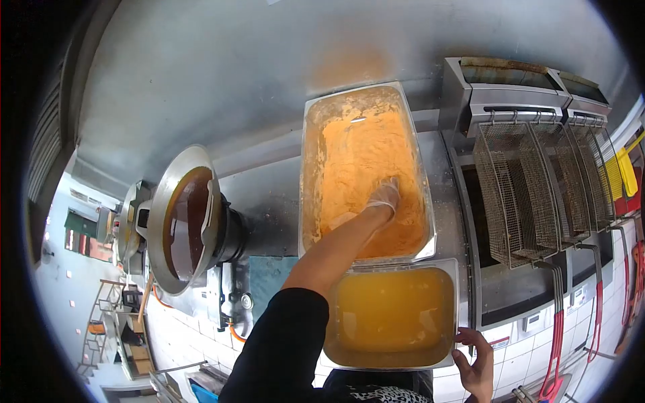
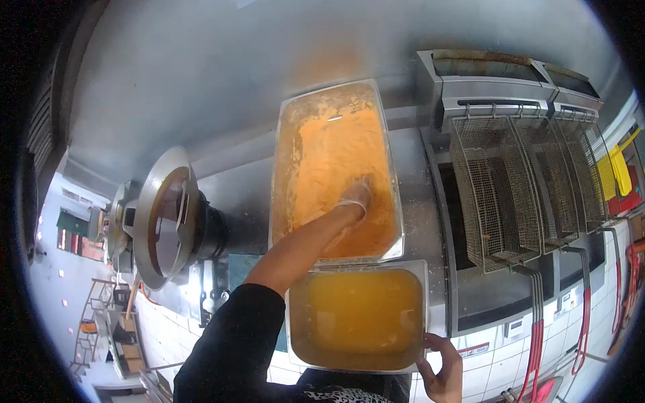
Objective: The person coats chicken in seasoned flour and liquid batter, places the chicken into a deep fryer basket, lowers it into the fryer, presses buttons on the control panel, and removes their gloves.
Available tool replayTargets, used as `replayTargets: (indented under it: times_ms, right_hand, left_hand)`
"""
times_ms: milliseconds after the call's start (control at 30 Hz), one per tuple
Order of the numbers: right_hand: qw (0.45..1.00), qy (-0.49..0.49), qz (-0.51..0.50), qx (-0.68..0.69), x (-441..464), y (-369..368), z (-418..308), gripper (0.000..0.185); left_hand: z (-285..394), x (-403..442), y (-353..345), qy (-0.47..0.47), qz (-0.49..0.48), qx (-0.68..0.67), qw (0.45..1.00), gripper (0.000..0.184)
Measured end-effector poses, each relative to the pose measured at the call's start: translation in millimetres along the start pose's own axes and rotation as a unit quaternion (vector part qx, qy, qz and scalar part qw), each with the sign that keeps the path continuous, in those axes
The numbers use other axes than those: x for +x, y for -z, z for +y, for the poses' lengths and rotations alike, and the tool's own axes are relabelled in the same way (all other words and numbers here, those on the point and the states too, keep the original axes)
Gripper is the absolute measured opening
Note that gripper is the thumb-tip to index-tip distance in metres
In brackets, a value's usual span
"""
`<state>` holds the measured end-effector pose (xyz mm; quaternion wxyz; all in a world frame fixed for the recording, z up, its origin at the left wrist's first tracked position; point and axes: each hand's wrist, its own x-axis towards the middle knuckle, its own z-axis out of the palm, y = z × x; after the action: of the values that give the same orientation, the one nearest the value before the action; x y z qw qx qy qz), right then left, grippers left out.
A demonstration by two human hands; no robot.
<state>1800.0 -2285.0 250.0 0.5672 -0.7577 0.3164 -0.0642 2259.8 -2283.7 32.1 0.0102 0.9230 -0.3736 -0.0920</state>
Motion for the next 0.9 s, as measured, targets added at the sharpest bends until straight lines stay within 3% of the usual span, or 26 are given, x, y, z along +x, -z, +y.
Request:
replayTargets:
  times_ms: [33,133,200,233,333,500,567,667,767,900]
  right_hand:
    - [1.0,0.001,-0.007,0.001,-0.9,-0.8,-0.8,0.045]
    - [1.0,0.009,-0.001,-0.008,0.5,-0.4,-1.0,0.045]
    - [0.999,0.015,-0.004,-0.028,-2.4,3.5,-1.0,0.045]
    - [0.999,0.017,-0.007,-0.036,-4.3,5.2,0.8,0.044]
    - [1.0,0.012,0.003,-0.026,-5.7,6.9,1.2,0.044]
    - [0.999,-0.002,0.005,-0.032,-8.2,5.5,7.1,0.045]
    - [0.999,0.009,0.005,-0.034,-9.5,5.3,11.5,0.045]
    - [1.0,0.015,0.008,-0.023,-10.3,6.3,8.6,0.045]
    - [0.999,0.019,0.012,-0.027,-12.0,5.7,9.1,0.045]
    - [0.999,0.014,0.015,-0.033,-16.7,8.7,5.4,0.044]
  left_hand:
    - [9.2,0.4,16.9,0.09,-0.055,-0.144,0.984,0.04]
    - [1.6,7.4,48.4,0.008,-0.113,-0.121,0.986,0.042]
    - [0.0,15.4,44.5,0.06,-0.014,-0.246,0.967,0.037]
    - [-15.2,29.5,33.0,0.051,-0.01,-0.268,0.962,0.036]
    - [-59.2,63.2,5.3,-0.021,-0.067,-0.218,0.973,0.035]
    - [-30.0,3.4,6.1,-0.026,0.02,0.039,0.999,0.043]
    - [-19.0,-2.1,-1.1,-0.023,-0.011,0.124,0.992,0.046]
    - [2.6,-1.1,39.4,0.049,-0.107,0.024,0.993,0.048]
    - [-13.3,8.2,28.8,-0.018,-0.055,-0.018,0.998,0.047]
    - [-41.8,16.0,21.0,0.006,-0.038,-0.07,0.997,0.044]
